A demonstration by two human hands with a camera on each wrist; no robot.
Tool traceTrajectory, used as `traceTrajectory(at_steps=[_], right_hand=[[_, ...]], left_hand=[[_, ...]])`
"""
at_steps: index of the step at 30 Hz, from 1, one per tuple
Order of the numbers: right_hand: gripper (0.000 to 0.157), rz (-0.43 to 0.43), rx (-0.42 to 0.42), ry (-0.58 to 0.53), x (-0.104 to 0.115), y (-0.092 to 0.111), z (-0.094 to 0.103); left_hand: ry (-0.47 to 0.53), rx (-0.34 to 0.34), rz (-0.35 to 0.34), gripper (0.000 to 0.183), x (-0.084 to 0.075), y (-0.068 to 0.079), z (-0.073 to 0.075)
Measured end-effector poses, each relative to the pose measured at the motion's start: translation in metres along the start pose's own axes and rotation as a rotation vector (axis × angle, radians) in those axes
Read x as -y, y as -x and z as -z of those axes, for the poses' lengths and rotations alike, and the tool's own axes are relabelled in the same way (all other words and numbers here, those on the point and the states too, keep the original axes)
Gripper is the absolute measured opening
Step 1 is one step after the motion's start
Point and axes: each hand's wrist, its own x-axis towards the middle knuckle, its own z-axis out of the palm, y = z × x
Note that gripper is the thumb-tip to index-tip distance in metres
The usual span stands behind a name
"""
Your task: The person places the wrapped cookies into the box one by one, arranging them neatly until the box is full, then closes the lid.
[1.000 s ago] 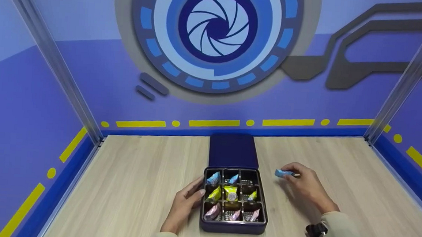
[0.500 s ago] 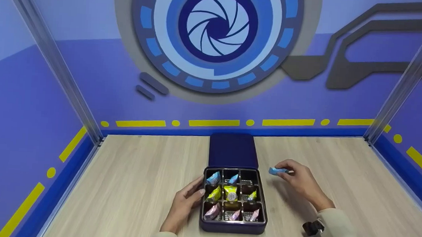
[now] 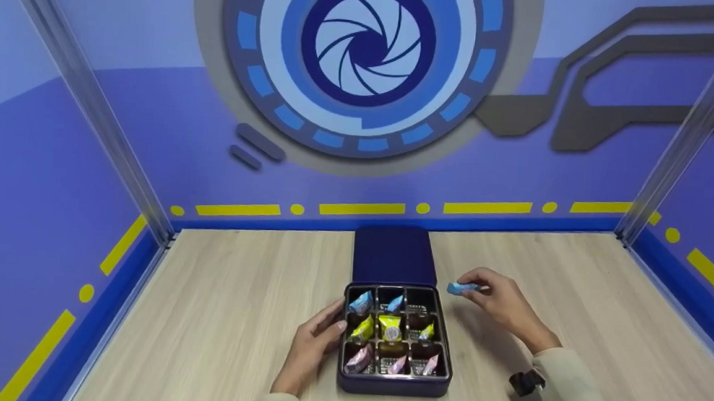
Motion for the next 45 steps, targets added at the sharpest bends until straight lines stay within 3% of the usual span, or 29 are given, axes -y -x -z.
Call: traceTrajectory(at_steps=[13,22,31,45], right_hand=[[0.016,0.071,0.039,-0.025,0.008,-0.008,-0.004],[0.014,0.065,0.078,-0.086,0.013,-0.011,-0.006],[0.012,0.050,0.109,-0.128,0.018,-0.017,-0.007],[0.014,0.083,0.245,-0.193,0.023,-0.024,-0.014]], left_hand=[[0.016,0.006,-0.006,0.056,0.001,0.000,0.000],[0.005,-0.008,0.026,0.056,0.000,0.001,-0.001],[0.015,0.000,0.015,0.057,0.000,0.000,0.000],[-0.008,0.005,0.007,0.056,-0.001,0.000,0.000]])
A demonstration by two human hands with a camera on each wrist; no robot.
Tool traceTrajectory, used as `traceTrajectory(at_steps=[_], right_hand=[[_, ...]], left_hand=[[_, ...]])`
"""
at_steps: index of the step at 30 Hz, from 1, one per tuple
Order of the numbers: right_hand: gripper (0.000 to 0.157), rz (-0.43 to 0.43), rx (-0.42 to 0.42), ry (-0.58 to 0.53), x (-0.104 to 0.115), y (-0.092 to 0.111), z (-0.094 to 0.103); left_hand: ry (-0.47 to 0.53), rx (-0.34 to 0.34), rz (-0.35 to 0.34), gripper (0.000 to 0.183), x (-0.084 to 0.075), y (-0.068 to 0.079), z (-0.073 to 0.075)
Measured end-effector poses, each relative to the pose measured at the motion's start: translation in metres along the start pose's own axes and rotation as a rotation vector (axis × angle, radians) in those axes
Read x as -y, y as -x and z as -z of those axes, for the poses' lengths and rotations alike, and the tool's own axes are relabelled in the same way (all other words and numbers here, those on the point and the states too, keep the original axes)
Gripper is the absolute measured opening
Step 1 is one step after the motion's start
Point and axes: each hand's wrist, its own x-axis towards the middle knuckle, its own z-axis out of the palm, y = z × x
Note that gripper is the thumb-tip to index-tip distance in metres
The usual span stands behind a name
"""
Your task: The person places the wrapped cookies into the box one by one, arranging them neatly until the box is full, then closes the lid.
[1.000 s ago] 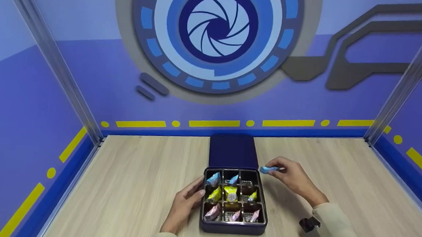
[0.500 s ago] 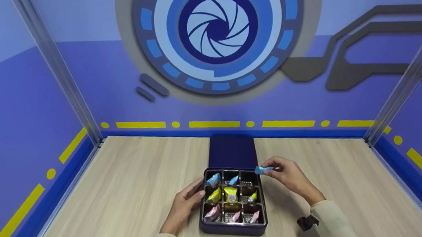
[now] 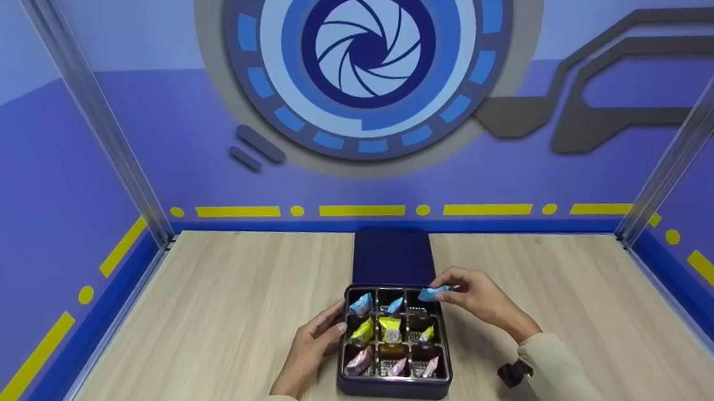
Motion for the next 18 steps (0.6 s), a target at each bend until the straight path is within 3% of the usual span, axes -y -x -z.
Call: traceTrajectory(at_steps=[18], right_hand=[[0.014,-0.013,0.119,-0.005,0.002,-0.013,-0.004]], left_hand=[[-0.022,-0.011,-0.011,0.055,0.001,0.000,0.000]])
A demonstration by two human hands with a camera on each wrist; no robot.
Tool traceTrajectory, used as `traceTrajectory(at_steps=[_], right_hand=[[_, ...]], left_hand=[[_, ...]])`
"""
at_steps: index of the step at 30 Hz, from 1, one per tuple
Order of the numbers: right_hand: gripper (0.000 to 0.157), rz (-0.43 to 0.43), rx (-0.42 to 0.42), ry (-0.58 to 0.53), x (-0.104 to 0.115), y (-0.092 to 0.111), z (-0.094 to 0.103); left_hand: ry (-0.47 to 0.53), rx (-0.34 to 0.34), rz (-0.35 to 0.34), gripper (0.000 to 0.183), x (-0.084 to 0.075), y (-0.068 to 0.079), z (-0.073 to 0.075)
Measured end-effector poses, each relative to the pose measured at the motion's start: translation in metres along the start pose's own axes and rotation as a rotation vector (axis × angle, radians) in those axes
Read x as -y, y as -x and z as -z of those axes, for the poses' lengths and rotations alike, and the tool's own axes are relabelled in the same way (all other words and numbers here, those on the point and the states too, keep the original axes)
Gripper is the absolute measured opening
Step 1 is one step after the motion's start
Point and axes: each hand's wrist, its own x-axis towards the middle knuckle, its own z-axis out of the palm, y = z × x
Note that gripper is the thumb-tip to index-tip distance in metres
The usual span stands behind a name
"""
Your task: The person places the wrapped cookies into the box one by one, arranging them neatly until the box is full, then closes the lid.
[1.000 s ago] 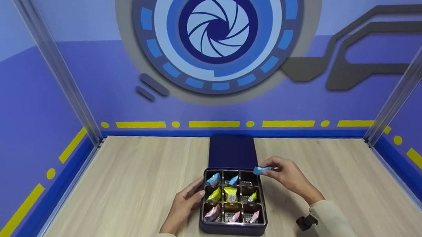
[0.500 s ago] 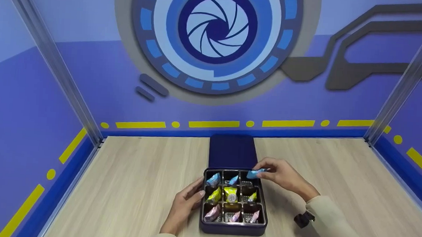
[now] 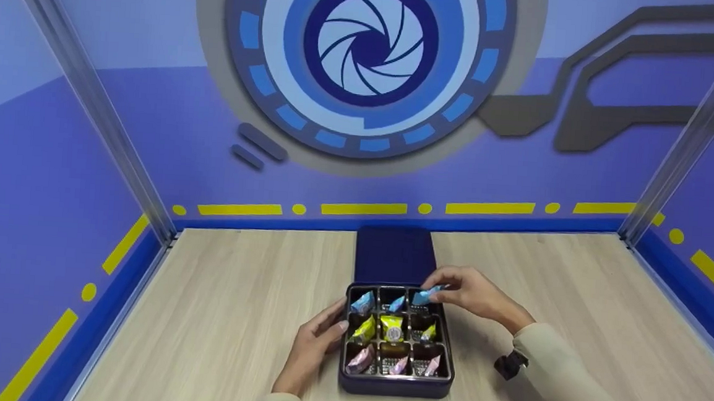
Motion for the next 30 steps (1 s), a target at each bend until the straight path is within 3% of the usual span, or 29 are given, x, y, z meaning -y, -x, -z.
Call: traceTrajectory(at_steps=[14,30], right_hand=[[0.014,0.018,0.056,0.011,-0.0032,-0.0066,0.0002],[0.015,0.025,0.079,0.002,-0.0041,-0.0065,-0.0028]], left_hand=[[0.031,0.014,0.004,0.057,-0.0012,-0.0006,-0.0011],[-0.005,-0.007,0.023,0.057,-0.0011,0.0005,-0.0010]])
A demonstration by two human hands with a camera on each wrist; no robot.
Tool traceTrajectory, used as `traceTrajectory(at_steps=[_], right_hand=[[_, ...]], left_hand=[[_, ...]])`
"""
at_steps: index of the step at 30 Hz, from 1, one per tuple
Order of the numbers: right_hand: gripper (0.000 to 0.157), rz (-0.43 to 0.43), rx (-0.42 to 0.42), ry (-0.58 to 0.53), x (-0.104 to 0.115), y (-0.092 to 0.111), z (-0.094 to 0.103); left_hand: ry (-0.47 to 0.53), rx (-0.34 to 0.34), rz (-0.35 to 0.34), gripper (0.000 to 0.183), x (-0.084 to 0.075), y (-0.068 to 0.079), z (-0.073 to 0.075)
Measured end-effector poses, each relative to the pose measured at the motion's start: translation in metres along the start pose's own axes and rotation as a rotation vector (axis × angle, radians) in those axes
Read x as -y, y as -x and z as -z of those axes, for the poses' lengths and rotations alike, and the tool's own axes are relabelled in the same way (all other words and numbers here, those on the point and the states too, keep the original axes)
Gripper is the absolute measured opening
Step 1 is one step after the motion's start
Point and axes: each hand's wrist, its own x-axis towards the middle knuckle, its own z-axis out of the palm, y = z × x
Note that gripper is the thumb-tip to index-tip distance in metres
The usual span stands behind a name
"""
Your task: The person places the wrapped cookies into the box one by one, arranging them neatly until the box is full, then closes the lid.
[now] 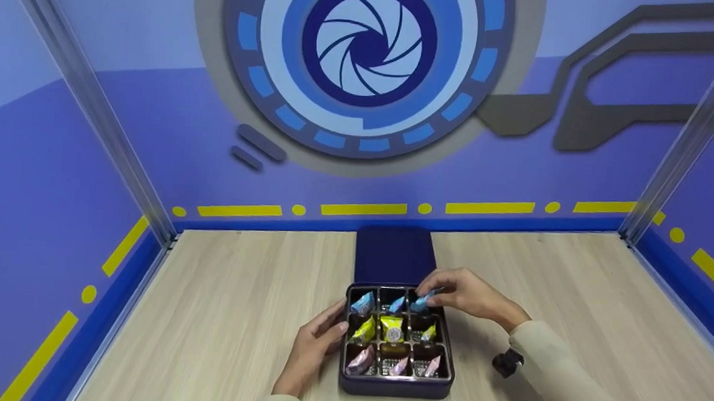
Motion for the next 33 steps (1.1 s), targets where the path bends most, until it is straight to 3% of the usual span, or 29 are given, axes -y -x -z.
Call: traceTrajectory(at_steps=[14,25,31,33], right_hand=[[0.014,0.007,-0.061,-0.030,-0.0024,0.0029,0.0023],[0.017,-0.025,-0.152,-0.042,0.0016,0.0032,0.0027],[0.022,-0.029,-0.209,-0.029,0.0046,0.0023,0.0042],[0.023,-0.034,-0.220,-0.029,0.0057,0.0013,0.0052]], left_hand=[[0.001,-0.020,0.011,0.054,0.0010,-0.0012,-0.0017],[-0.070,-0.107,-0.003,0.054,0.0014,0.0043,-0.0079],[-0.053,-0.159,0.013,0.050,-0.0012,-0.0001,-0.0095],[-0.097,-0.195,0.000,0.047,-0.0025,-0.0035,-0.0098]])
